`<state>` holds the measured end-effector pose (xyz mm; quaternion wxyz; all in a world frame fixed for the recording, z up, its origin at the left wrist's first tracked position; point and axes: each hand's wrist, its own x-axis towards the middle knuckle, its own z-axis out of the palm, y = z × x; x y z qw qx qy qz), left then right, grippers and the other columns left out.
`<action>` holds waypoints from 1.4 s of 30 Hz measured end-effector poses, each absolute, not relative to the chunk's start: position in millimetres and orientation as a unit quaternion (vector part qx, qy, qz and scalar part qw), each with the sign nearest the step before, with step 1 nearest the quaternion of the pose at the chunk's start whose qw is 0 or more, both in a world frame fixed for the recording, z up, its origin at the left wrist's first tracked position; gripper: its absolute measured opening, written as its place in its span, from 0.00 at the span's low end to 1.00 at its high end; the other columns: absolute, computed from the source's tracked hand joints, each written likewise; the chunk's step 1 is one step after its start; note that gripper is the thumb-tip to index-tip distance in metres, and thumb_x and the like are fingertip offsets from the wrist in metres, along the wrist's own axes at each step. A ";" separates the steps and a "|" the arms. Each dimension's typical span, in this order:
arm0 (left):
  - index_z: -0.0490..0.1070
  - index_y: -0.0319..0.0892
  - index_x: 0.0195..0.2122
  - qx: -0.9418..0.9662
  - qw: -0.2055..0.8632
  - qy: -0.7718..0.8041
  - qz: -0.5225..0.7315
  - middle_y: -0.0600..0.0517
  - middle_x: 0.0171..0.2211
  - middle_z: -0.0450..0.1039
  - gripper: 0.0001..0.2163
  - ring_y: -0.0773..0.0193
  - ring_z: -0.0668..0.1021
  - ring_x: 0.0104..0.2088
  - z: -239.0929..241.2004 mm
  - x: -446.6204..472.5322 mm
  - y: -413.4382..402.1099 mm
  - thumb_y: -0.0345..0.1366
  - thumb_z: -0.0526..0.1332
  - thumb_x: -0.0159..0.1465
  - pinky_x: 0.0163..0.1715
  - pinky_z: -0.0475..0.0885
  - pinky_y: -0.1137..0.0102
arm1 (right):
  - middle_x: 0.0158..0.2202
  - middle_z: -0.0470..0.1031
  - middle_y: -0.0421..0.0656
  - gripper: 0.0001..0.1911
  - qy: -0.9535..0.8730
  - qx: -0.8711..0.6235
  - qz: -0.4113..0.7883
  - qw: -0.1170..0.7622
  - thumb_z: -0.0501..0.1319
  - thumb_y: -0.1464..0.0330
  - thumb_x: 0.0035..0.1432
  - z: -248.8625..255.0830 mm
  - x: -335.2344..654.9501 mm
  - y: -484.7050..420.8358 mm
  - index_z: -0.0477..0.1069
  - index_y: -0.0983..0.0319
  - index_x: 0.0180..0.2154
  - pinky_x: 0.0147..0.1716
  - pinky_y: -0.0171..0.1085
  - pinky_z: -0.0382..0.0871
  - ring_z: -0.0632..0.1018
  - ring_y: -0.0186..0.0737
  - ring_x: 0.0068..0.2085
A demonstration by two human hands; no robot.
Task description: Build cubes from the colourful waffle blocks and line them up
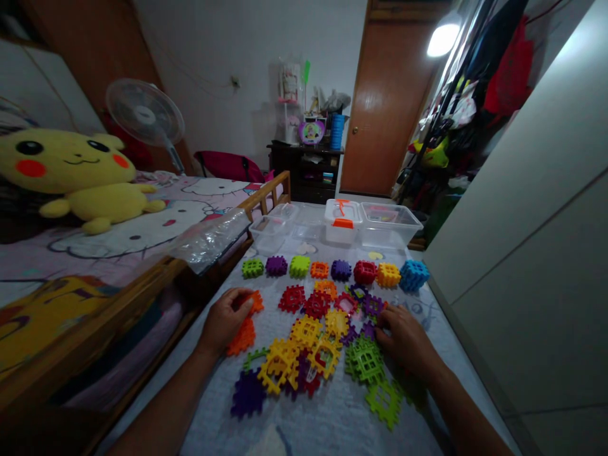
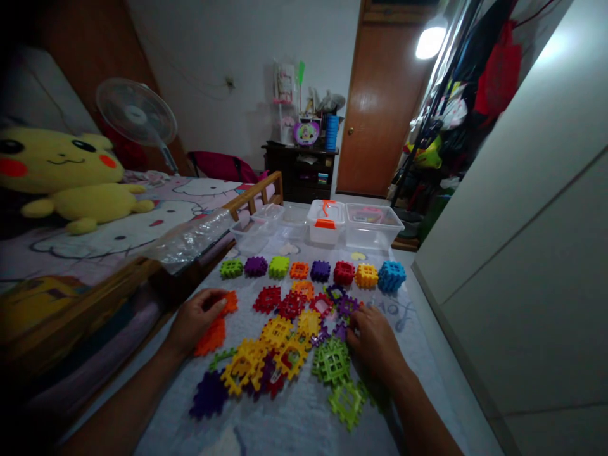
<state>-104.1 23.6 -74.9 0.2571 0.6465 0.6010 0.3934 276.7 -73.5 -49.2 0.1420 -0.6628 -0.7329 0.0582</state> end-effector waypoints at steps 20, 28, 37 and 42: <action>0.75 0.42 0.38 0.651 0.261 0.603 0.380 0.49 0.38 0.79 0.16 0.56 0.80 0.37 -80.4 -108.2 26.8 0.47 0.59 0.55 0.42 0.74 0.65 | 0.34 0.72 0.43 0.05 -0.582 -0.665 0.083 0.461 0.58 0.65 0.56 -49.3 292.6 -61.4 0.69 0.60 0.33 0.33 0.39 0.69 0.73 0.40 0.32; 0.74 0.41 0.39 0.653 0.263 0.602 0.378 0.49 0.39 0.79 0.16 0.56 0.80 0.39 -79.4 -108.1 26.3 0.47 0.58 0.56 0.45 0.73 0.64 | 0.41 0.72 0.46 0.02 -0.708 -0.617 0.039 0.341 0.60 0.72 0.53 -57.1 286.9 -58.1 0.70 0.59 0.30 0.49 0.49 0.66 0.71 0.48 0.46; 0.74 0.41 0.39 0.648 0.265 0.606 0.377 0.49 0.39 0.78 0.17 0.56 0.79 0.40 -77.6 -106.8 25.3 0.47 0.58 0.56 0.45 0.73 0.65 | 0.50 0.72 0.51 0.26 -0.677 -0.668 0.079 0.300 0.64 0.67 0.47 -67.7 295.0 -55.0 0.68 0.62 0.51 0.54 0.55 0.62 0.69 0.54 0.53; 0.74 0.41 0.40 0.647 0.271 0.608 0.372 0.49 0.40 0.78 0.17 0.56 0.79 0.40 -79.1 -107.6 25.4 0.47 0.58 0.56 0.46 0.72 0.64 | 0.50 0.72 0.49 0.26 -0.658 -0.679 0.091 0.312 0.63 0.66 0.49 -69.3 292.9 -52.9 0.68 0.61 0.52 0.53 0.52 0.64 0.71 0.51 0.51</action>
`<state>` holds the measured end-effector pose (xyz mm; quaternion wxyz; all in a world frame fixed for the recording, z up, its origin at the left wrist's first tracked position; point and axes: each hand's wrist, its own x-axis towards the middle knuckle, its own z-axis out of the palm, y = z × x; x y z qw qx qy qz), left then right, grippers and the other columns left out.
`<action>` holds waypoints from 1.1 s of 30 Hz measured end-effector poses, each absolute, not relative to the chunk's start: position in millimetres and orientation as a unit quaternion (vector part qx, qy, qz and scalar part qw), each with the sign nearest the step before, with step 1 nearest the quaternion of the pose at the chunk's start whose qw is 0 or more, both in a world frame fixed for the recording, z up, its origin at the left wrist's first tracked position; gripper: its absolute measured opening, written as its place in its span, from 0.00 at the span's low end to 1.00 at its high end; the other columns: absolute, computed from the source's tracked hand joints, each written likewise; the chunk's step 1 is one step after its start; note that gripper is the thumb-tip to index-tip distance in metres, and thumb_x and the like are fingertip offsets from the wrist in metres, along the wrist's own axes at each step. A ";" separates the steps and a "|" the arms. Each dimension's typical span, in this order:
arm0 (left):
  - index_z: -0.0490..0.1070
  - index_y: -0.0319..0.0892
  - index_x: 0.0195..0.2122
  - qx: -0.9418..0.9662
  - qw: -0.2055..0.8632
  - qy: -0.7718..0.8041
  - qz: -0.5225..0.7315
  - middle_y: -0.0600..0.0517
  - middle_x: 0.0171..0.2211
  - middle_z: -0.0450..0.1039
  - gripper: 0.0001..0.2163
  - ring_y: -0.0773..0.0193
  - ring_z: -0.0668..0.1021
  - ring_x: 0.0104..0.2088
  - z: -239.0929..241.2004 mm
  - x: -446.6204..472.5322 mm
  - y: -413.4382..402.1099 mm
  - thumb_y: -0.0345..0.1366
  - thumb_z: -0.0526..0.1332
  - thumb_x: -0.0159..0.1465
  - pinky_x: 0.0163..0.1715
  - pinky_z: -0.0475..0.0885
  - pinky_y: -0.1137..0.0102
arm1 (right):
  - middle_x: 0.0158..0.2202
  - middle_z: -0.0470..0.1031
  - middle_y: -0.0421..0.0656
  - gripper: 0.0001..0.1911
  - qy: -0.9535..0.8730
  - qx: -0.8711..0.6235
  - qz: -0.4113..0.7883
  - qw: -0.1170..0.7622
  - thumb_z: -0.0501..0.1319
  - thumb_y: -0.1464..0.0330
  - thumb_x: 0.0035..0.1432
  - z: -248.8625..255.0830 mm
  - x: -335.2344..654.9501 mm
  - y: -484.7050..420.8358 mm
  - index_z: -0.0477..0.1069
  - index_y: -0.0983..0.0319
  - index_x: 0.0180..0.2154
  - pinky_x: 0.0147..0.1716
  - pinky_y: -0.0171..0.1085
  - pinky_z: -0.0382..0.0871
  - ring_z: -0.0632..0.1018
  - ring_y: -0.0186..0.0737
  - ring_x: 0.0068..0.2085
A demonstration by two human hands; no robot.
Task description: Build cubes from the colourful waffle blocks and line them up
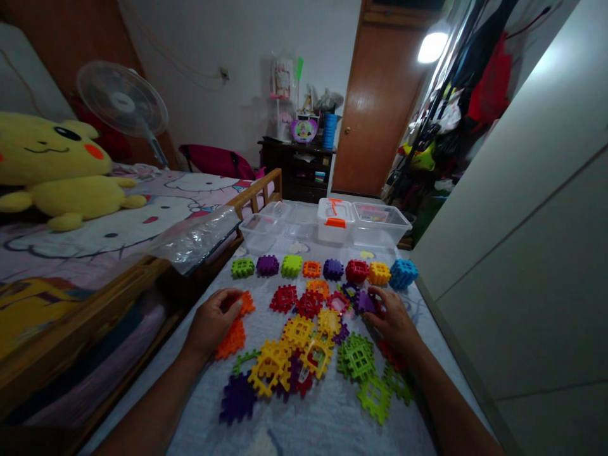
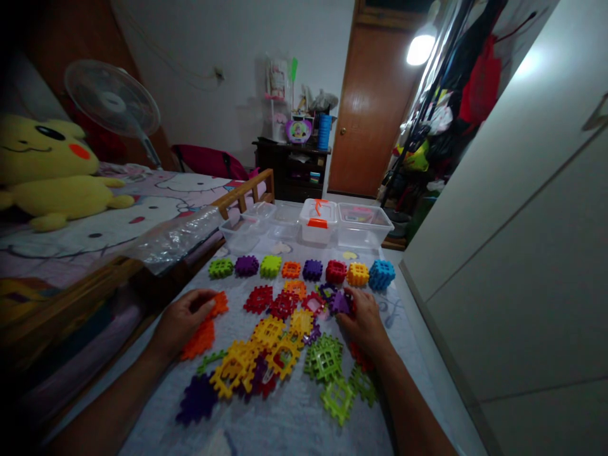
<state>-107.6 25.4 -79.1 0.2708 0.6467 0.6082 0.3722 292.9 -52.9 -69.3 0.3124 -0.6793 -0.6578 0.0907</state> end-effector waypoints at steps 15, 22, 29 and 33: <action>0.73 0.42 0.39 0.705 0.088 0.568 0.416 0.47 0.44 0.73 0.13 0.53 0.75 0.46 -67.5 -105.4 25.6 0.42 0.57 0.59 0.52 0.69 0.59 | 0.51 0.72 0.51 0.30 -0.662 -0.683 0.091 0.295 0.63 0.67 0.47 -71.7 292.0 -49.8 0.66 0.62 0.55 0.53 0.52 0.63 0.70 0.52 0.52; 0.72 0.46 0.46 0.808 0.125 0.476 0.324 0.47 0.49 0.72 0.14 0.52 0.71 0.52 -22.5 -64.1 -1.4 0.40 0.58 0.61 0.56 0.65 0.56 | 0.51 0.71 0.50 0.34 -0.694 -0.628 0.107 0.335 0.62 0.67 0.50 -58.7 274.1 -57.6 0.59 0.61 0.59 0.53 0.53 0.65 0.72 0.51 0.52; 0.63 0.45 0.58 0.906 0.217 0.307 0.193 0.45 0.58 0.65 0.30 0.52 0.67 0.58 -6.5 11.7 -18.4 0.38 0.68 0.54 0.58 0.63 0.57 | 0.54 0.70 0.52 0.40 -0.764 -0.553 0.115 0.313 0.63 0.66 0.53 -56.4 243.1 -67.8 0.50 0.60 0.64 0.53 0.53 0.67 0.73 0.52 0.53; 0.66 0.43 0.54 0.921 0.198 0.305 0.141 0.44 0.53 0.69 0.30 0.50 0.70 0.54 -8.2 33.4 -12.1 0.39 0.71 0.50 0.53 0.67 0.58 | 0.55 0.69 0.53 0.42 -0.791 -0.516 0.103 0.311 0.63 0.65 0.55 -53.3 235.9 -73.3 0.45 0.59 0.66 0.52 0.51 0.69 0.73 0.50 0.53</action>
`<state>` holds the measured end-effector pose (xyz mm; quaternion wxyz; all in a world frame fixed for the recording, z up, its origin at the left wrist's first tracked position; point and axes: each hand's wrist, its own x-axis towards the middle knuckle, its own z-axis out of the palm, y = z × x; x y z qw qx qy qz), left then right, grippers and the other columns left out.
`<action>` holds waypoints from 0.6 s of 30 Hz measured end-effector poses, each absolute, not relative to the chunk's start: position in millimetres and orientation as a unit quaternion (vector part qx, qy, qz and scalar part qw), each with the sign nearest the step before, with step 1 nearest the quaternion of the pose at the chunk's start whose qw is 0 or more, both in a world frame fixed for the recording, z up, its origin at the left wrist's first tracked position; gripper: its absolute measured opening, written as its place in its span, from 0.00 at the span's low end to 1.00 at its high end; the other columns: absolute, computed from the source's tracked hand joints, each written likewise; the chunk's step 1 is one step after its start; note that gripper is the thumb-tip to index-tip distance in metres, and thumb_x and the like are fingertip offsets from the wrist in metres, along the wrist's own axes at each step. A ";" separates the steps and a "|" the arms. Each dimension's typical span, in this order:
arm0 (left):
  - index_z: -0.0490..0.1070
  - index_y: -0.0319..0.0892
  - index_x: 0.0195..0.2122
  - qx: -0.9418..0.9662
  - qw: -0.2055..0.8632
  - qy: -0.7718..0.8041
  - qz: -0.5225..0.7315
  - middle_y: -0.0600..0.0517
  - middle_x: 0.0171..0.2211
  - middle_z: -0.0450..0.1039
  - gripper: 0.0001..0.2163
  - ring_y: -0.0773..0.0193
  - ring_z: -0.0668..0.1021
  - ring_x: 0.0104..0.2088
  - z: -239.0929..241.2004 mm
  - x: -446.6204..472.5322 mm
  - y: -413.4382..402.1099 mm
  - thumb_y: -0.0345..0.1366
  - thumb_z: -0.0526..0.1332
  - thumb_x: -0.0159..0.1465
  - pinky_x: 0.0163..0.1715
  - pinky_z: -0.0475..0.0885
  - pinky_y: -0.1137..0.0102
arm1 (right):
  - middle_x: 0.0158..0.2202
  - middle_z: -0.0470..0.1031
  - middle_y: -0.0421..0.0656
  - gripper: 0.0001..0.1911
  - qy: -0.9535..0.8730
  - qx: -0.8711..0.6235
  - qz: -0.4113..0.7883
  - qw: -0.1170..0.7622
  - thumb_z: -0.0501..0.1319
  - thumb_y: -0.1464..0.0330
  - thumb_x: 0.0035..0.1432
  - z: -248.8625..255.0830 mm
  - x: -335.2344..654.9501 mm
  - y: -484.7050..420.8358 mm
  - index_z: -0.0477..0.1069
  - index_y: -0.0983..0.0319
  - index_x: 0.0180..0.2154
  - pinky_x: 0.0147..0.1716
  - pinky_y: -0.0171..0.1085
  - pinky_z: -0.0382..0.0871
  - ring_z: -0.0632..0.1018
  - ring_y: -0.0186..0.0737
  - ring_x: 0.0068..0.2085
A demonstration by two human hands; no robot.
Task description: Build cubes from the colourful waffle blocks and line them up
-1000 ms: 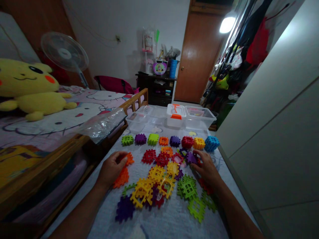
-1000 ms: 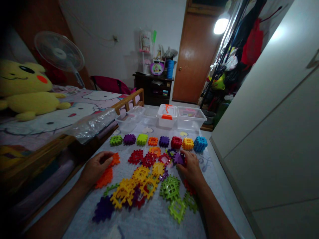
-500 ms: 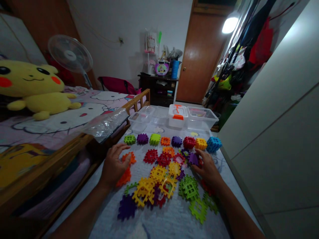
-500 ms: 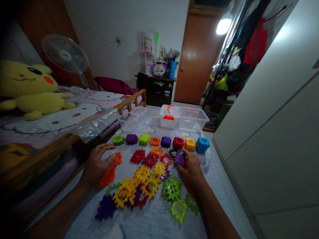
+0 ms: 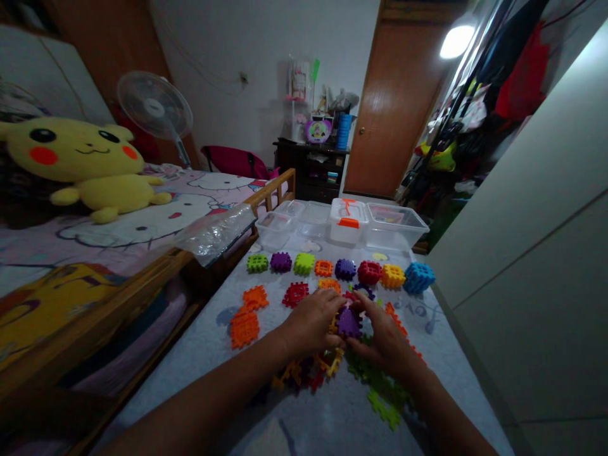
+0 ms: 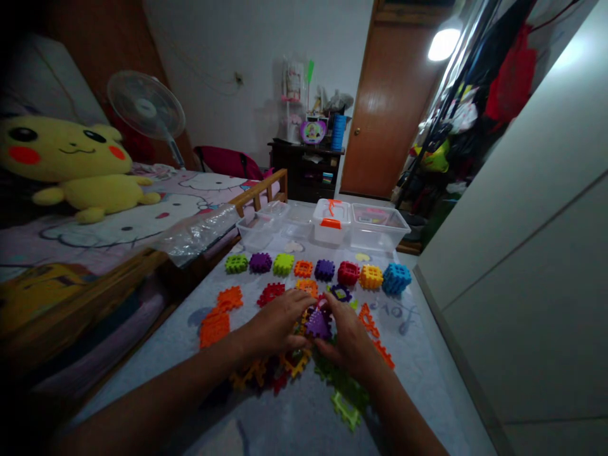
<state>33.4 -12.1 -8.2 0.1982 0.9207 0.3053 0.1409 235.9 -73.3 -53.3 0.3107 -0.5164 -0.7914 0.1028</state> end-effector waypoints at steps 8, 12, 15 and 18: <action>0.67 0.46 0.51 0.937 0.174 0.283 0.112 0.47 0.47 0.73 0.26 0.51 0.74 0.48 -8.8 35.1 -5.7 0.39 0.70 0.51 0.47 0.69 0.60 | 0.58 0.66 0.55 0.44 -0.806 -0.499 0.108 0.298 0.63 0.64 0.55 -48.6 232.6 -77.1 0.42 0.58 0.67 0.52 0.52 0.70 0.72 0.53 0.55; 0.69 0.44 0.48 0.940 0.155 0.283 0.111 0.46 0.44 0.74 0.23 0.52 0.75 0.45 -7.3 33.6 -6.1 0.39 0.68 0.50 0.45 0.70 0.61 | 0.59 0.66 0.53 0.43 -0.809 -0.497 0.099 0.298 0.63 0.62 0.57 -48.2 232.7 -77.7 0.42 0.56 0.67 0.52 0.52 0.70 0.72 0.53 0.56; 0.70 0.43 0.46 0.933 0.128 0.312 0.125 0.46 0.43 0.74 0.21 0.53 0.75 0.44 -1.7 19.8 3.5 0.37 0.67 0.50 0.44 0.70 0.62 | 0.60 0.65 0.53 0.43 -0.796 -0.511 0.068 0.318 0.63 0.60 0.56 -49.5 238.7 -76.6 0.43 0.56 0.67 0.54 0.54 0.69 0.70 0.54 0.58; 0.70 0.42 0.47 0.913 0.103 0.365 0.152 0.46 0.44 0.73 0.21 0.53 0.74 0.45 7.5 -10.8 31.5 0.36 0.66 0.50 0.47 0.69 0.62 | 0.57 0.68 0.52 0.39 -0.774 -0.532 0.038 0.343 0.61 0.61 0.57 -49.8 248.6 -74.6 0.47 0.57 0.66 0.54 0.54 0.68 0.71 0.54 0.56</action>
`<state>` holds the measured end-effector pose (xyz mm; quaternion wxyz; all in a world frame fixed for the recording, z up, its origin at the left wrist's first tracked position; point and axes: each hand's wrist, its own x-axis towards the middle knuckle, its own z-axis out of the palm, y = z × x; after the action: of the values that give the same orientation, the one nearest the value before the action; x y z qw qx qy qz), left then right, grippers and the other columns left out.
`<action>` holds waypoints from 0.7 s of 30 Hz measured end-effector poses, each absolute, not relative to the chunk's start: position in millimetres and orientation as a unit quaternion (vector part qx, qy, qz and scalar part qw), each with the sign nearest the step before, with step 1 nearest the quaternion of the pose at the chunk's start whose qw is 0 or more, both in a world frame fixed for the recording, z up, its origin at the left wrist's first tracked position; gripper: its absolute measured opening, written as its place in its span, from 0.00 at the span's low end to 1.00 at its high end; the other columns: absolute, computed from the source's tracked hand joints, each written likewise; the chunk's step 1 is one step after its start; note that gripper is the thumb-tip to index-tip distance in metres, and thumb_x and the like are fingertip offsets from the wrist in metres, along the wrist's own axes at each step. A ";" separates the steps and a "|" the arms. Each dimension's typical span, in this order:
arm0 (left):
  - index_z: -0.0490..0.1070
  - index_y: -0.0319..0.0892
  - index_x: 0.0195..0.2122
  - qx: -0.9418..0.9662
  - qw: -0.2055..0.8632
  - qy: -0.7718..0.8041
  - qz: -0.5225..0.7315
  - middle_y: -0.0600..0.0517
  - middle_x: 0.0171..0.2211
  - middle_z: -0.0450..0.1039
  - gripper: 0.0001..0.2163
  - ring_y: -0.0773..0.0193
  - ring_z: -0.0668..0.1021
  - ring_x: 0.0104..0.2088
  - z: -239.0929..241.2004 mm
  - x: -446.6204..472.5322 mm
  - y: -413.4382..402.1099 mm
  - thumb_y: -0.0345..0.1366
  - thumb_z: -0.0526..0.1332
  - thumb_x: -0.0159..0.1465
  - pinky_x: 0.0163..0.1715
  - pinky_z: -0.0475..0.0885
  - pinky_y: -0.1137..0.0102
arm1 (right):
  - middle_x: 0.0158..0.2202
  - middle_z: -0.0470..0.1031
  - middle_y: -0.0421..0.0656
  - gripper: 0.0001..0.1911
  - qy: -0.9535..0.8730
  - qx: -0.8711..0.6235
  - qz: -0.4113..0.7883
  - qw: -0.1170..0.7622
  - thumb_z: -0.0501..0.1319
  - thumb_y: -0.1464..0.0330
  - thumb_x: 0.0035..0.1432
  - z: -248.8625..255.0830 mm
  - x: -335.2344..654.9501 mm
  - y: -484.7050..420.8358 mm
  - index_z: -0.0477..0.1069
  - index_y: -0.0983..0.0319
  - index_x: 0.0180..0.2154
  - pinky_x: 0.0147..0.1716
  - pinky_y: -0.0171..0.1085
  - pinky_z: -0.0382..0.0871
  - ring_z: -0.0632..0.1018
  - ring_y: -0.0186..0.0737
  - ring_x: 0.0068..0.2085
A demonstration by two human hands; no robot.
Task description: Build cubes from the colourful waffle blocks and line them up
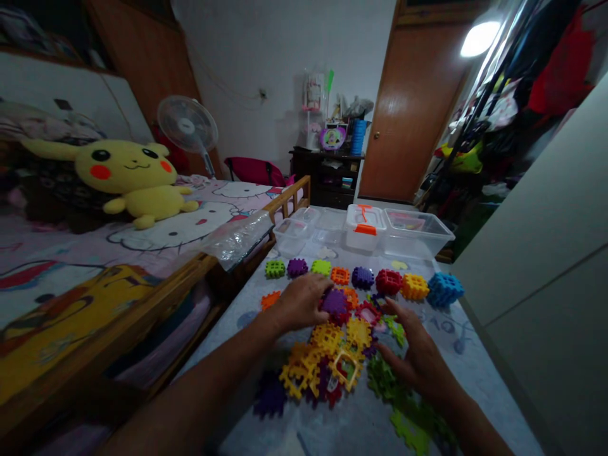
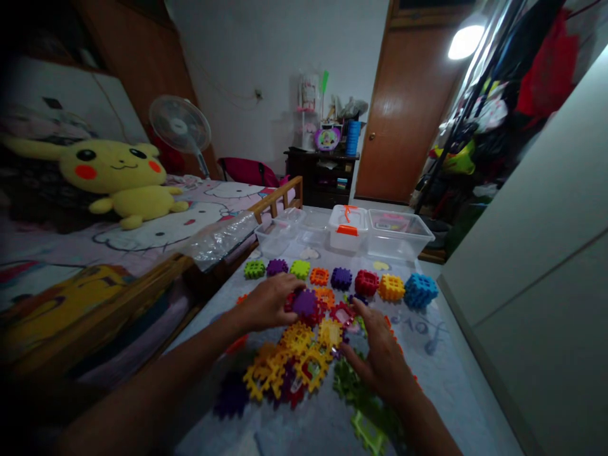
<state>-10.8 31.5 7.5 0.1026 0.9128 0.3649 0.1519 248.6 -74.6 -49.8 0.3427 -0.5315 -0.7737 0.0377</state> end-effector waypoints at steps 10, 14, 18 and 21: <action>0.72 0.41 0.46 0.876 0.128 0.450 0.122 0.47 0.45 0.75 0.22 0.55 0.75 0.45 -6.3 -83.8 154.4 0.39 0.65 0.48 0.48 0.68 0.67 | 0.54 0.71 0.50 0.25 -0.751 -0.569 0.017 0.335 0.58 0.63 0.59 -54.9 261.3 -70.5 0.61 0.58 0.58 0.52 0.52 0.70 0.73 0.52 0.54; 0.73 0.42 0.44 0.876 0.120 0.456 0.103 0.48 0.45 0.74 0.21 0.55 0.75 0.45 -12.5 -79.9 163.8 0.38 0.65 0.47 0.47 0.68 0.68 | 0.53 0.72 0.50 0.24 -0.743 -0.580 0.027 0.333 0.58 0.63 0.58 -57.8 265.2 -69.3 0.65 0.57 0.56 0.52 0.52 0.70 0.73 0.52 0.54; 0.73 0.42 0.43 0.875 0.118 0.464 0.073 0.47 0.44 0.75 0.21 0.54 0.75 0.46 -12.4 -79.9 166.1 0.38 0.65 0.46 0.47 0.68 0.68 | 0.53 0.73 0.49 0.23 -0.740 -0.578 0.026 0.342 0.58 0.62 0.58 -58.9 269.2 -68.5 0.65 0.57 0.55 0.51 0.51 0.71 0.74 0.51 0.53; 0.73 0.40 0.43 0.873 0.117 0.471 0.048 0.45 0.44 0.75 0.22 0.51 0.75 0.47 -14.5 -81.2 167.0 0.39 0.65 0.45 0.48 0.68 0.66 | 0.52 0.73 0.49 0.22 -0.739 -0.577 0.025 0.347 0.58 0.62 0.59 -60.8 270.5 -68.1 0.65 0.57 0.55 0.51 0.51 0.71 0.74 0.51 0.53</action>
<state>-81.2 167.0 -14.5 0.1165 0.8733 0.4707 0.0480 270.5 -68.1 -60.8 0.3465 -0.5769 -0.7392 0.0252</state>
